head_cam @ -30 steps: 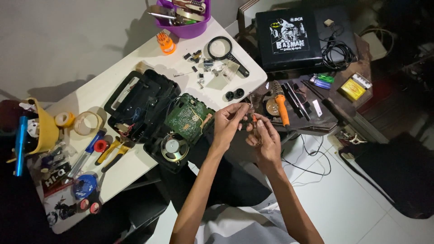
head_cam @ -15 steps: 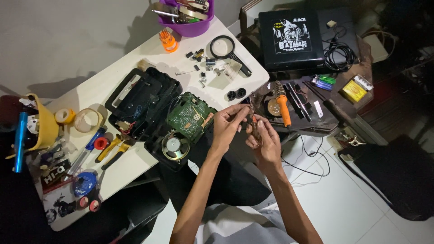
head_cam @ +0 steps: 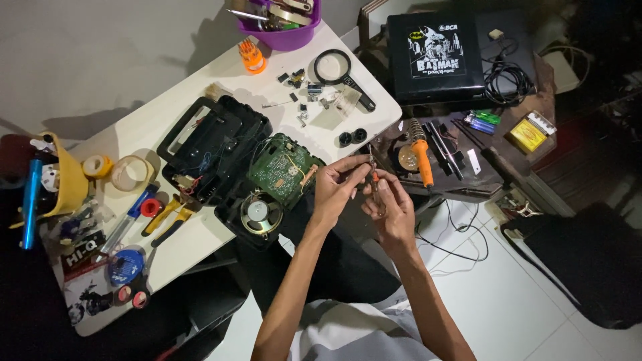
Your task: Soldering wires and electronic components onto a circuit board inside a portable device housing.
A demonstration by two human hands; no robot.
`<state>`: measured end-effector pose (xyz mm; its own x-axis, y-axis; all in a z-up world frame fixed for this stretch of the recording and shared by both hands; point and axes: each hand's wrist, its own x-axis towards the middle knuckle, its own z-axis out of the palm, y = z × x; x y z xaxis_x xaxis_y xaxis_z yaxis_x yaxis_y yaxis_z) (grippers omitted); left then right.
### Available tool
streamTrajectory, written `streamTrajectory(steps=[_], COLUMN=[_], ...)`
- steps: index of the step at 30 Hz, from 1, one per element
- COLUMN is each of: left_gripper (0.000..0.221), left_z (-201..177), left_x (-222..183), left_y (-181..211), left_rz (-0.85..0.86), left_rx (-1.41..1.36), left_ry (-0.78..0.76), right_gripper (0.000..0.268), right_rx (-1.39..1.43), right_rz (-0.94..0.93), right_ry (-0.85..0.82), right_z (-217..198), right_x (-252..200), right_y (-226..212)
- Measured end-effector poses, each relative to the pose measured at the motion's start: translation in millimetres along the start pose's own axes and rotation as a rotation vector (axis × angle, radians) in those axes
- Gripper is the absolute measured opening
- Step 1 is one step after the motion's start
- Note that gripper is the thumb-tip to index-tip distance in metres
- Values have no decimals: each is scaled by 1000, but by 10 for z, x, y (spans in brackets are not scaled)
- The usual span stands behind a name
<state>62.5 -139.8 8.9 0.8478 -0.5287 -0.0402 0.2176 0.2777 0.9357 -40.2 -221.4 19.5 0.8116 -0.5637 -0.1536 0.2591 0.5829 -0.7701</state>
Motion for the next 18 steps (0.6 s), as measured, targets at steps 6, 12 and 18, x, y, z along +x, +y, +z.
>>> streamTrajectory(steps=[6, 12, 18], left_gripper=[19, 20, 21], left_z=[-2, 45, -13], left_x=[-8, -39, -37], left_y=[9, 133, -17], left_rz=[5, -10, -2], left_rx=[-28, -20, -31], left_ry=[3, 49, 47], right_gripper=[28, 27, 27], right_rx=[-13, -14, -55], right_rz=[-11, 13, -3], right_ry=[-3, -14, -4], right_z=[-4, -7, 29], right_x=[10, 4, -36], right_y=[20, 12, -11])
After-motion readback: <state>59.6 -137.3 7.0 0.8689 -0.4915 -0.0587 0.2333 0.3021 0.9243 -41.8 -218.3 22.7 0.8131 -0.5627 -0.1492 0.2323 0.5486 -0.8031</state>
